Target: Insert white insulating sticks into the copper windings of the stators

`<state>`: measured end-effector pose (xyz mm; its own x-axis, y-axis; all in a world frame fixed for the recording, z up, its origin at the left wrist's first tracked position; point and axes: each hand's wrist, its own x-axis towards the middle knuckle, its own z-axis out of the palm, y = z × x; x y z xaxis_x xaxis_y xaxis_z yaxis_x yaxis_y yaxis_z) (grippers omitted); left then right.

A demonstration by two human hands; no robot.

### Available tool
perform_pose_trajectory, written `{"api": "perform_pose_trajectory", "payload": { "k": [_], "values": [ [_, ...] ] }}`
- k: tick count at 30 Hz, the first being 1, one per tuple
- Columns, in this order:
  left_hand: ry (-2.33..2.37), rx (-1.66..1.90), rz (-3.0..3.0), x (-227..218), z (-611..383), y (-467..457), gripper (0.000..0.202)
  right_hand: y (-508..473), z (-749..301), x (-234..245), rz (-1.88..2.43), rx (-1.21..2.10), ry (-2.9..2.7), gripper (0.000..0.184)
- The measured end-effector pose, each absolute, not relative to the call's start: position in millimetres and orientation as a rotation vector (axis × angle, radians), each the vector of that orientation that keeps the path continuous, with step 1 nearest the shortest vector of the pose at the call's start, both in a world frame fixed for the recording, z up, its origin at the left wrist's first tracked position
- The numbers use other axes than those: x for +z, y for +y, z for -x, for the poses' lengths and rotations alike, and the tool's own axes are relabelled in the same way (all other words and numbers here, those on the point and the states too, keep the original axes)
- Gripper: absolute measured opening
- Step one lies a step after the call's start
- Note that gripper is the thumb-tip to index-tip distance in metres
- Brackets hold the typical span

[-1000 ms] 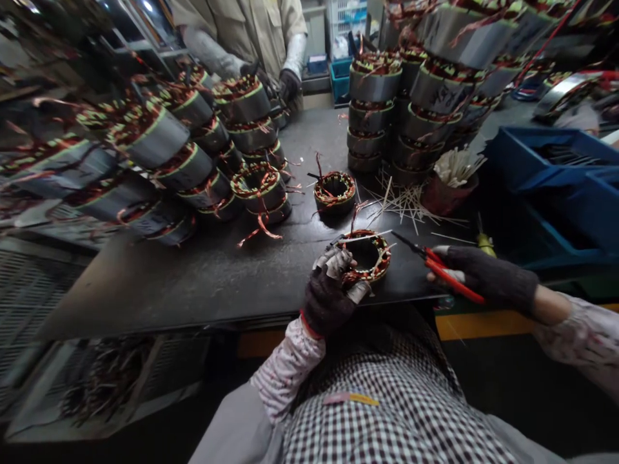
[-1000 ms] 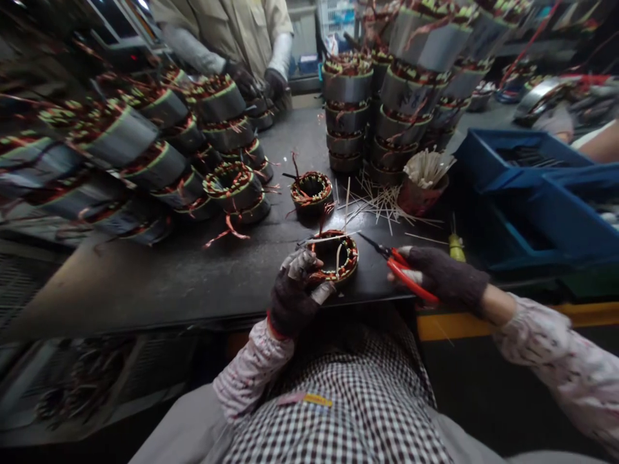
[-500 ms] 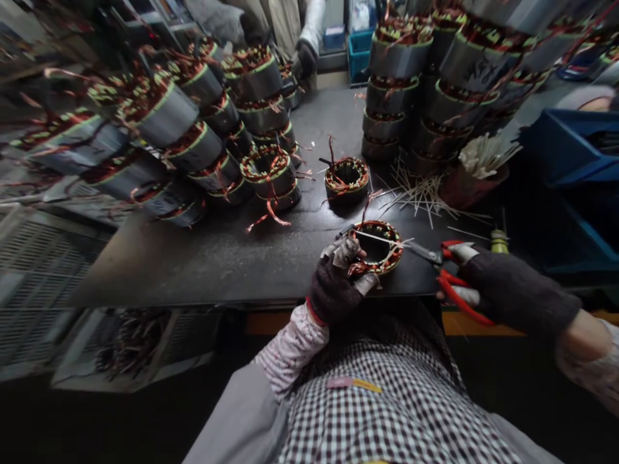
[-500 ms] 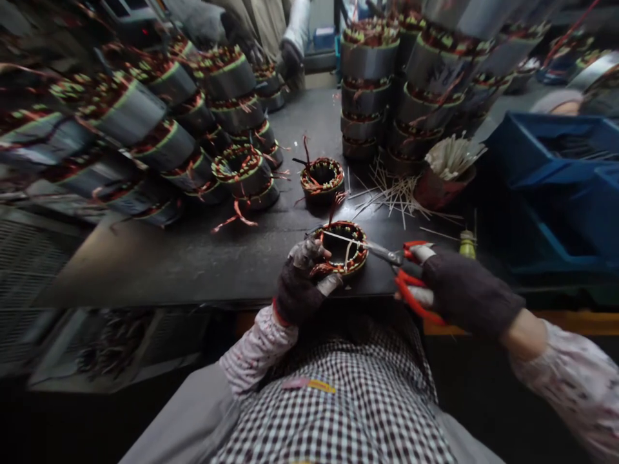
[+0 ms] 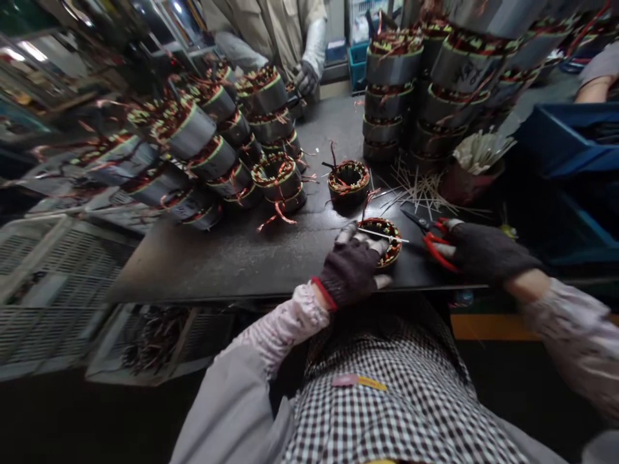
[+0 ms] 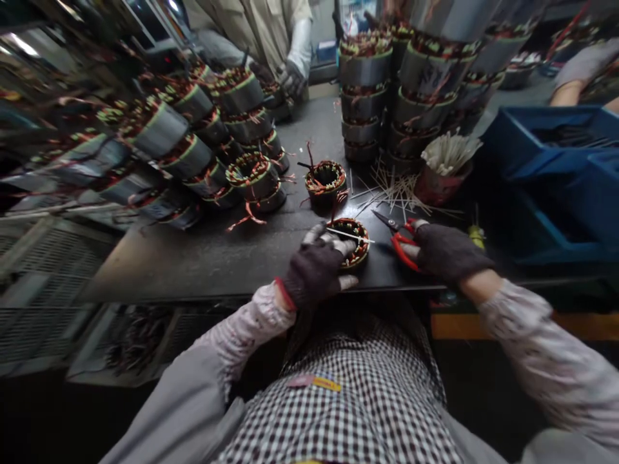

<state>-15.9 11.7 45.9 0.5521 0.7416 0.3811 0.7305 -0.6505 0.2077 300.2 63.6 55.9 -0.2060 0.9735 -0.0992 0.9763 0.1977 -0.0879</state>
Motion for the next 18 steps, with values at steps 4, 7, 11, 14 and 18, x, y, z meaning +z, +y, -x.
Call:
{"api": "perform_pose_trajectory", "payload": {
  "k": [4,7,11,14,18],
  "values": [
    [1.322,0.411,-2.745,43,-4,26,0.050,70,-258,51,-2.108,-0.226,2.573,0.048],
    [1.331,0.491,-2.688,38,-4,25,0.048,60,-234,46,-2.007,-0.632,2.999,0.039],
    [1.377,0.544,-2.553,36,3,26,0.045,61,-236,61,-2.275,-0.563,3.186,0.030],
    [1.406,0.697,-2.284,42,11,30,0.038,84,-250,72,-2.626,0.285,3.185,0.037],
    [1.330,1.013,-1.526,67,27,43,0.040,129,-248,56,-2.681,0.779,2.959,0.042]
  ]
}}
